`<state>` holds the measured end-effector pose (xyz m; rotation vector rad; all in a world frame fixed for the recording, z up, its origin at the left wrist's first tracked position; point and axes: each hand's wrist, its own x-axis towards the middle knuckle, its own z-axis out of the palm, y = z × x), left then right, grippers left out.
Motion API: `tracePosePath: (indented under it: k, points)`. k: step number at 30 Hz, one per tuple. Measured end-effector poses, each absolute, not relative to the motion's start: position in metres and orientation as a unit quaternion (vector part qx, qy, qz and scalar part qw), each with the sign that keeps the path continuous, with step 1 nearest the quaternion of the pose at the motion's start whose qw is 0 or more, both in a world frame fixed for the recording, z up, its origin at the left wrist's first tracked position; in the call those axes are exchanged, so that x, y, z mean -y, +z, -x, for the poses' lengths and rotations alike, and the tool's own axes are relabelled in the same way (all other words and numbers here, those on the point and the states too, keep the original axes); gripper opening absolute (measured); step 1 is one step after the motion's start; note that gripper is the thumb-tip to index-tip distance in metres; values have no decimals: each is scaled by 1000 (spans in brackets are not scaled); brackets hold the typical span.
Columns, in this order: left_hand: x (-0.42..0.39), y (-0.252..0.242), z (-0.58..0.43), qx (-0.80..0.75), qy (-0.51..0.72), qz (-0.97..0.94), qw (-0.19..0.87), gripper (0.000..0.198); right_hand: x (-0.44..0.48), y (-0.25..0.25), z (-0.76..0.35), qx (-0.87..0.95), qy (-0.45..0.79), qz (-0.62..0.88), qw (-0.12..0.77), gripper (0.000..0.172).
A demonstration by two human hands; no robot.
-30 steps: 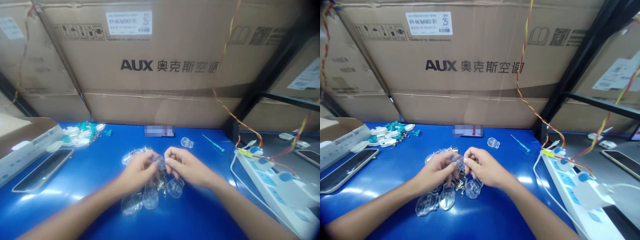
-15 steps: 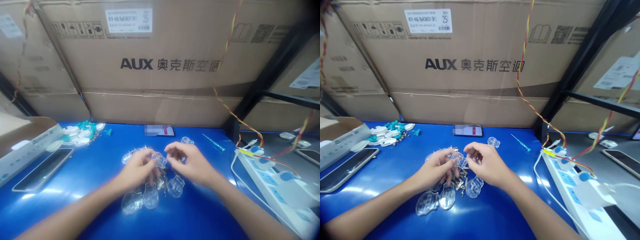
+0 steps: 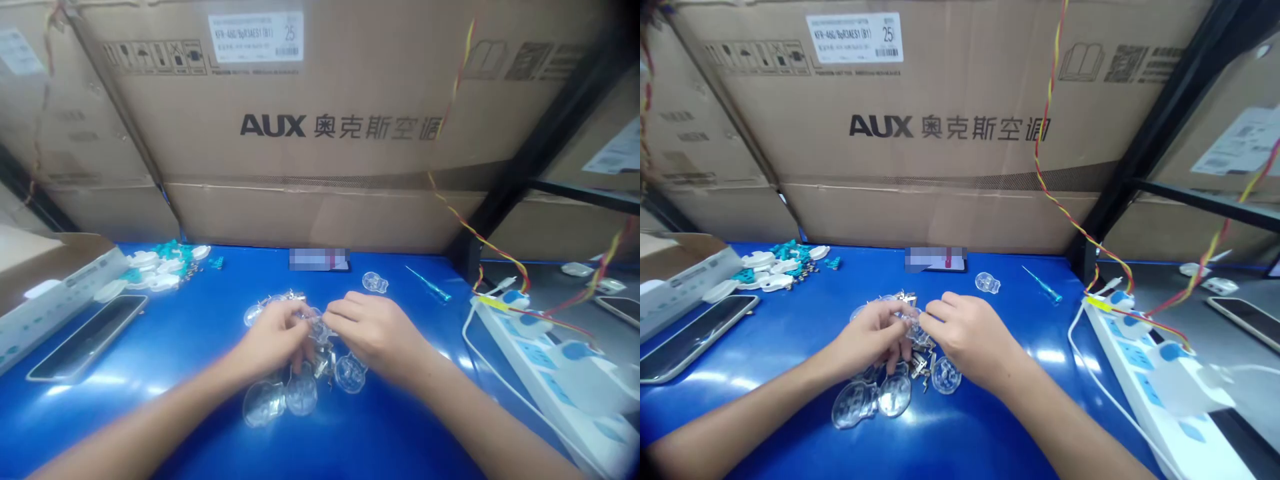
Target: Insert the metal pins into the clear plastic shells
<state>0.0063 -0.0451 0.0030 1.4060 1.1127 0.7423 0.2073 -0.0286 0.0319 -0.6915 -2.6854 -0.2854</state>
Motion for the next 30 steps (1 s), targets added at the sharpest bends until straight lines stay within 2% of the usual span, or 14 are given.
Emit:
tracePosePath:
  k: [4,7,11,17,23,30]
  points:
    - [43,5,-2,-478,299,-601,567,21,31,34,-207,952,-89,232,181,25]
    - [39,6,2,-480,300,-597,568,21,29,35,-210,941,-25,248,230,22]
    - [36,9,3,-498,343,-576,551,24,18,32,-216,884,66,363,288,15]
    - [37,11,0,-502,374,-562,540,25,4,19,-219,836,133,482,226,12]
    - [36,7,2,-497,379,-571,533,19,11,25,-220,872,205,427,122,12]
    - [35,4,1,-496,374,-568,540,20,14,24,-218,879,198,421,104,8]
